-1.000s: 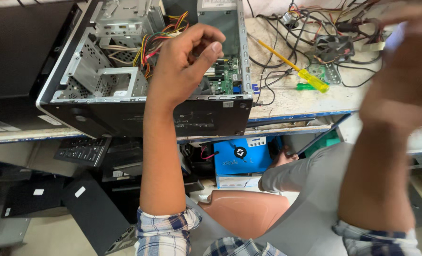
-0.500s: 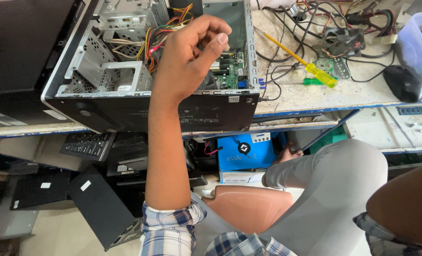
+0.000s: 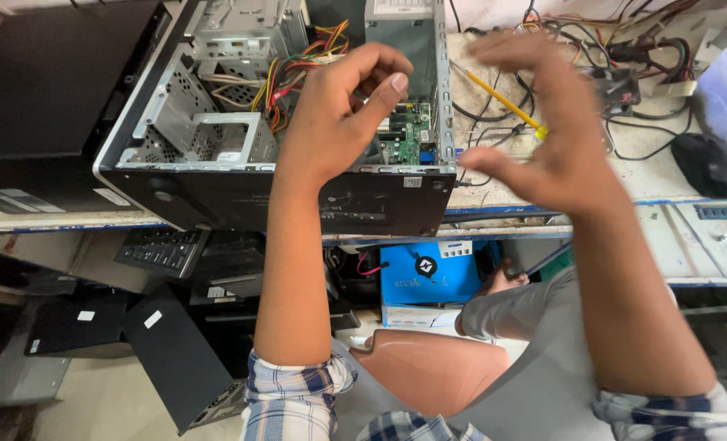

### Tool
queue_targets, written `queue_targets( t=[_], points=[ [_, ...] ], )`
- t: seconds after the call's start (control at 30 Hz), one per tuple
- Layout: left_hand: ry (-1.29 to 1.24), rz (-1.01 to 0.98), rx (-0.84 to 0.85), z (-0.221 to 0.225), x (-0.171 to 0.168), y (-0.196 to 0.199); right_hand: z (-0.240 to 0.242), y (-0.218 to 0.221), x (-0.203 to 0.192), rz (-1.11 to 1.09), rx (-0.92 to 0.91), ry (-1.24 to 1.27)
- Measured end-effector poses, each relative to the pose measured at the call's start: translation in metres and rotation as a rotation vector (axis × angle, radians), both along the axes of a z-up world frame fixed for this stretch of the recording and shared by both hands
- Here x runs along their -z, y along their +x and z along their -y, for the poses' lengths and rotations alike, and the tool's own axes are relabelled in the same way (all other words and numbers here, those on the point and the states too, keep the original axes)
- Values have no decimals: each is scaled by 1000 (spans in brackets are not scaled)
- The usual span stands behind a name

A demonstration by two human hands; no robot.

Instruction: The person works on an open desktop PC case, using a green screwdriver to remove screws from the motherboard area and a yellow screwdriver to remove screws from the rear I/O panel. They then remove a fan and handle internal cables.

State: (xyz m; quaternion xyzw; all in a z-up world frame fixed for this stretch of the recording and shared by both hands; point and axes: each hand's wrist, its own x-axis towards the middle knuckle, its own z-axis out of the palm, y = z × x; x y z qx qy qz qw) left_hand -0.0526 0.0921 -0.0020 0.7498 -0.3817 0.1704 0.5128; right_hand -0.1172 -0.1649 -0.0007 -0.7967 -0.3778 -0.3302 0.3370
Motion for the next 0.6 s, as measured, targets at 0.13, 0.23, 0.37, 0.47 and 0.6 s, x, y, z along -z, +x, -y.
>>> queue_targets(
  t=[0.13, 0.23, 0.37, 0.47, 0.6],
  points=[
    [8, 4, -11, 1, -3, 0, -18, 17, 30, -100, -25, -97],
    [10, 0, -32, 2, -3, -3, -15, 27, 44, -157, -104, -54],
    [-3, 86, -98, 6, -9, -9, -1, 28, 51, -292, -283, 173],
    [37, 237, -223, 4, -11, -16, 16, 32, 50, -256, -97, 159],
    [250, 534, -456, -29, -11, -12, 60, 42, 46, -194, 190, -26]
  ],
)
